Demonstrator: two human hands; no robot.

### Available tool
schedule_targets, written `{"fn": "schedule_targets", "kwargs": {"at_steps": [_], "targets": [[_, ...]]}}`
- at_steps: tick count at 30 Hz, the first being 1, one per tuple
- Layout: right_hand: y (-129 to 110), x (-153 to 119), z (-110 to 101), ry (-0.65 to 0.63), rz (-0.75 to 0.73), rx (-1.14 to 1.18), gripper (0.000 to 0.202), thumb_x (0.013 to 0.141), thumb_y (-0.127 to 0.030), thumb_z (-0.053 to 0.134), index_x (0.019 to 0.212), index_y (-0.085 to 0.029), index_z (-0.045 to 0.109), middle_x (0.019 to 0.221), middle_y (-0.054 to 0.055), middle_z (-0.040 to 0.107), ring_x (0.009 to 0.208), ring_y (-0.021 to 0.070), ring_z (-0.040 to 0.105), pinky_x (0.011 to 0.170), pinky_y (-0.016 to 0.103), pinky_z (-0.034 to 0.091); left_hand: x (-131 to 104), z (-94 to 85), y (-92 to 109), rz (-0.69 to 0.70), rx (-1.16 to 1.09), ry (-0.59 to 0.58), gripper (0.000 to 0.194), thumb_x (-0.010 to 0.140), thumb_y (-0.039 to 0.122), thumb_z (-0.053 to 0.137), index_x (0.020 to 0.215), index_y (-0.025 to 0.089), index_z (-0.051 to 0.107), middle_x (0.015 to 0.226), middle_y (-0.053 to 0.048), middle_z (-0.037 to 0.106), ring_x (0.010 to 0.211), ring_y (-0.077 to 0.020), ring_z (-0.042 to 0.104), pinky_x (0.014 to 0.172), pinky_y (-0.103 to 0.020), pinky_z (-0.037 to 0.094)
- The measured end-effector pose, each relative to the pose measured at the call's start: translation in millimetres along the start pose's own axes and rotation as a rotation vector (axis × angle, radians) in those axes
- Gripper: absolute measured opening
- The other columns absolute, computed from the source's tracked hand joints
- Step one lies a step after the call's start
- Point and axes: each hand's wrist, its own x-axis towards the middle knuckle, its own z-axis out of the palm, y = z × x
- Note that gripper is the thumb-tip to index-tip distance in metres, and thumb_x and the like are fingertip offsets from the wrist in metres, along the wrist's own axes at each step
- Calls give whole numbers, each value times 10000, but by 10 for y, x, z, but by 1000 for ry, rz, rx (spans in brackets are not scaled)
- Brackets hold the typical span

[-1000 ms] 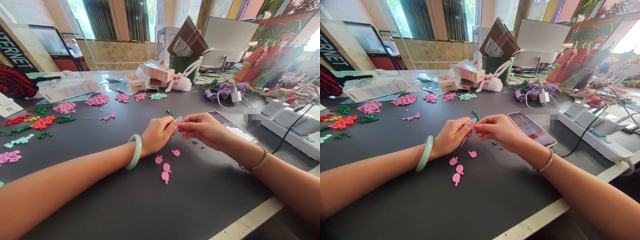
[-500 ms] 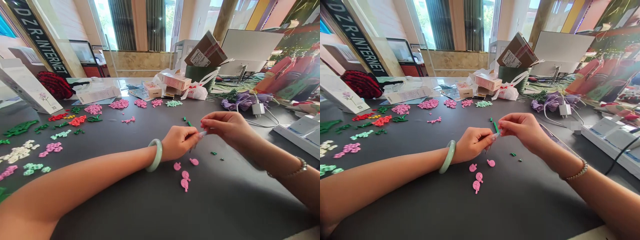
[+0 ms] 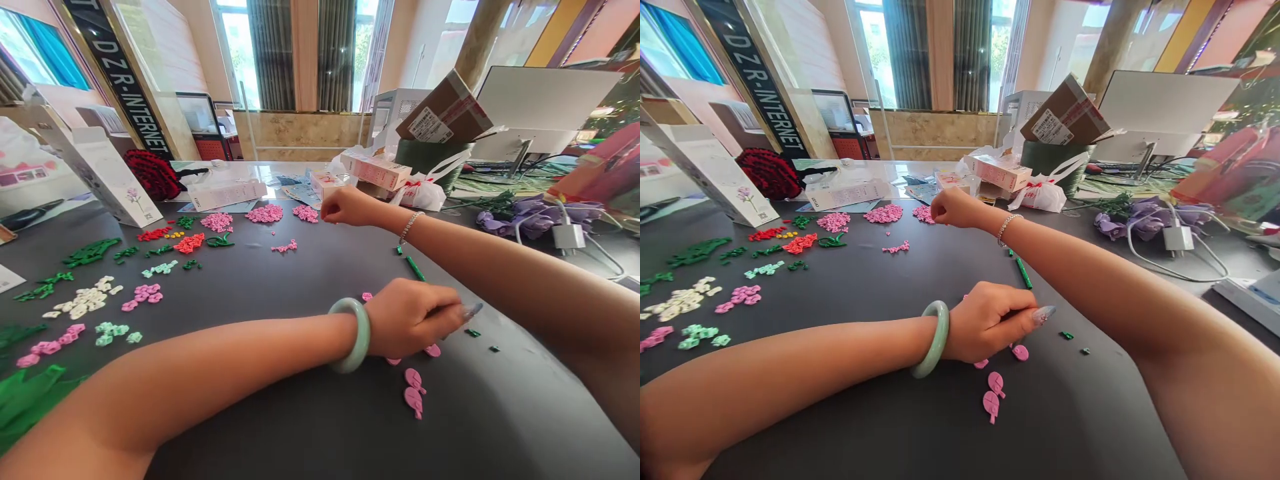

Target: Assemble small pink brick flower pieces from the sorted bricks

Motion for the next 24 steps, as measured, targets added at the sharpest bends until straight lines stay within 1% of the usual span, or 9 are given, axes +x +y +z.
{"fn": "schedule_targets", "kwargs": {"at_steps": [4, 7, 9, 11, 13, 16, 19, 22, 24], "targets": [[160, 298, 99, 1, 99, -122, 212, 804, -55, 561, 890, -100, 749, 825, 78, 721, 739, 150, 609, 697, 255, 430, -3, -29, 15, -26, -80, 27, 346, 985, 396, 374, 701, 204, 419, 663, 24, 514, 632, -104, 485, 667, -224, 409], [267, 431, 141, -7, 169, -190, 235, 806, -39, 566, 919, -114, 758, 886, 88, 737, 834, 185, 642, 706, 258, 446, 4, -41, 13, -20, -71, 13, 326, 988, 396, 368, 730, 207, 429, 679, 17, 533, 646, -114, 503, 685, -234, 426], [320, 486, 161, -35, 199, -209, 228, 799, -34, 581, 903, -122, 763, 900, 86, 743, 856, 188, 653, 713, 252, 459, 11, -49, 14, -17, -74, -9, 312, 991, 390, 370, 747, 206, 434, 695, 14, 540, 663, -116, 519, 694, -233, 430], [357, 516, 183, -85, 223, -208, 187, 789, -44, 610, 852, -128, 765, 845, 71, 742, 812, 176, 660, 693, 238, 468, 19, -57, 17, -15, -96, -41, 302, 995, 386, 373, 764, 202, 439, 721, 13, 550, 659, -109, 528, 693, -225, 431], [381, 529, 211, -144, 249, -194, 149, 777, -57, 637, 799, -136, 761, 741, 42, 724, 728, 157, 657, 643, 222, 469, 26, -59, 20, -14, -124, -63, 292, 998, 386, 390, 784, 197, 451, 762, 12, 564, 667, -98, 534, 704, -211, 434], [399, 533, 262, -204, 291, -178, 126, 762, -68, 659, 746, -149, 755, 638, 9, 688, 652, 140, 640, 591, 207, 457, 30, -41, 17, -33, -137, -55, 259, 997, 355, 429, 798, 196, 468, 804, 11, 585, 715, -96, 546, 730, -196, 435], [397, 536, 302, -192, 310, -168, 115, 737, -60, 684, 701, -152, 742, 646, 16, 692, 717, 166, 655, 632, 224, 461, 22, -13, 13, -23, -145, -3, 247, 993, 322, 461, 779, 198, 467, 773, 14, 580, 719, -102, 543, 713, -202, 433], [383, 534, 314, -173, 340, -138, 150, 701, -24, 706, 638, -160, 706, 663, 26, 696, 794, 200, 665, 692, 249, 473, 17, -5, 18, 9, -170, 44, 248, 986, 318, 480, 770, 199, 465, 735, 19, 560, 683, -101, 524, 661, -210, 424], [368, 523, 309, -173, 375, -97, 183, 689, -9, 718, 604, -164, 671, 662, 24, 689, 787, 199, 666, 692, 249, 484, 22, -15, 29, -20, -167, 67, 260, 983, 322, 487, 754, 199, 469, 689, 28, 537, 642, -98, 502, 631, -216, 414]]}}
